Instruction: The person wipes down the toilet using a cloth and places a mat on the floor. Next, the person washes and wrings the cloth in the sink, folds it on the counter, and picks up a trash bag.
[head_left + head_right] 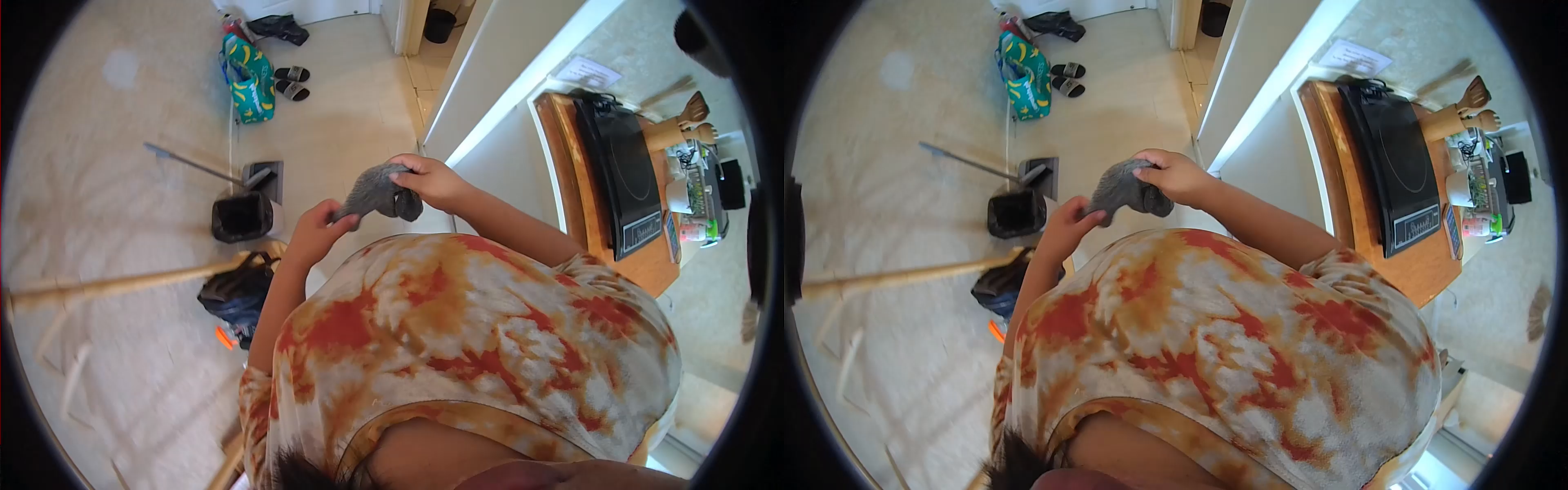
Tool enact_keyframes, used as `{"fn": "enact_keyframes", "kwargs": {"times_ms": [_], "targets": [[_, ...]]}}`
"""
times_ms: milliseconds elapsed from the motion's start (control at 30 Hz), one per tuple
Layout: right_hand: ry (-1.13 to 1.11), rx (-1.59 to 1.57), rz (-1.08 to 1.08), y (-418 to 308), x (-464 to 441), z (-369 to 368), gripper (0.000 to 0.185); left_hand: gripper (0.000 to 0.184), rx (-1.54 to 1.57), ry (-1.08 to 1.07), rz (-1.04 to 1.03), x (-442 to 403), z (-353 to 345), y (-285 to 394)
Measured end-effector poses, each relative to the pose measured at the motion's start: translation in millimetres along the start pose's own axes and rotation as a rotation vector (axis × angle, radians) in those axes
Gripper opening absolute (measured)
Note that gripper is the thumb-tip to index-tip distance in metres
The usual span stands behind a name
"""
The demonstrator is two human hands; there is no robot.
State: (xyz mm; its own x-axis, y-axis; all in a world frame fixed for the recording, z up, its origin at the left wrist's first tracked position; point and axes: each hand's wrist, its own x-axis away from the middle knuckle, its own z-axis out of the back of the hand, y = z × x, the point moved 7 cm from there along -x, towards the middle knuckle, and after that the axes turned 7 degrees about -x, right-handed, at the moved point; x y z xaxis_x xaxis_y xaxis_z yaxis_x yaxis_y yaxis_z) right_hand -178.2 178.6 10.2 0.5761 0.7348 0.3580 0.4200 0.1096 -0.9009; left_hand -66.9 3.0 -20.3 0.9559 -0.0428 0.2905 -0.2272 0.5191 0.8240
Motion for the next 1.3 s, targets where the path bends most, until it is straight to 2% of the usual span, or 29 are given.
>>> {"fn": "enact_keyframes", "kwargs": {"times_ms": [67,100,167,200,233,300,367,433,467,533,700,767,833,967,1000,1033,1100,1167,1233,1267,1300], "targets": [[-0.047,0.182,-0.06,2,-4,-10,0.026,0.007,0.327,0.039,0.037,20,15,-9],[-0.017,0.211,-0.101,-28,-69,17,0.026,0.007,0.38,0.015,0.025,-41,51,-15],[-0.073,0.69,0.257,-39,-131,17,0.026,0.007,0.664,0.087,-0.181,-72,100,-17],[-0.005,0.751,0.291,-39,-164,23,0.029,0.008,0.802,0.094,-0.128,-93,120,-14],[0.017,0.742,0.28,-40,-185,28,0.029,0.008,0.802,0.067,-0.123,-116,132,-12],[0.29,0.721,0.257,-53,-223,51,0.031,0.01,0.871,0.124,0.057,-175,167,-26],[0.371,0.696,0.169,-64,-240,71,0.034,0.009,0.854,0.015,0.024,-243,193,-39],[0.373,0.675,0.141,-67,-247,102,0.036,0.011,0.683,-0.149,0.152,-302,207,-42],[0.447,0.59,0.074,-67,-241,120,0.037,0.011,0.675,-0.186,0.148,-333,215,-38],[0.551,0.412,-0.136,-53,-229,153,0.035,0.012,0.427,-0.231,0.145,-387,224,-35],[0.758,0.208,-0.247,-27,-200,236,0.035,0.013,0.276,-0.322,0.099,-544,220,-20],[0.816,0.112,-0.288,-16,-209,273,0.035,0.015,0.357,-0.382,0.129,-596,210,-2],[0.801,0.04,-0.317,-27,-244,322,0.037,0.017,0.378,-0.421,0.12,-648,191,13],[0.501,0.225,-0.237,-84,-380,386,0.036,0.016,0.408,-0.489,0.085,-722,164,58],[0.367,0.251,-0.104,-103,-416,398,0.037,0.015,0.332,-0.487,-0.02,-741,161,78],[0.363,0.117,-0.15,-120,-447,407,0.037,0.015,0.262,-0.475,-0.129,-761,159,98],[0.33,0.165,-0.231,-155,-491,433,0.037,0.016,0.272,-0.561,-0.204,-790,150,123],[0.373,0.036,-0.369,-204,-506,461,0.035,0.017,0.27,-0.639,-0.298,-829,144,163],[0.461,-0.074,-0.287,-193,-526,506,0.03,0.017,0.152,-0.817,-0.405,-853,131,200],[0.54,-0.225,-0.239,-194,-530,532,0.027,0.019,0.014,-0.817,-0.517,-873,125,219],[0.618,-0.384,-0.191,-198,-528,553,0.025,0.019,0.001,-0.853,-0.539,-896,117,232]]}}
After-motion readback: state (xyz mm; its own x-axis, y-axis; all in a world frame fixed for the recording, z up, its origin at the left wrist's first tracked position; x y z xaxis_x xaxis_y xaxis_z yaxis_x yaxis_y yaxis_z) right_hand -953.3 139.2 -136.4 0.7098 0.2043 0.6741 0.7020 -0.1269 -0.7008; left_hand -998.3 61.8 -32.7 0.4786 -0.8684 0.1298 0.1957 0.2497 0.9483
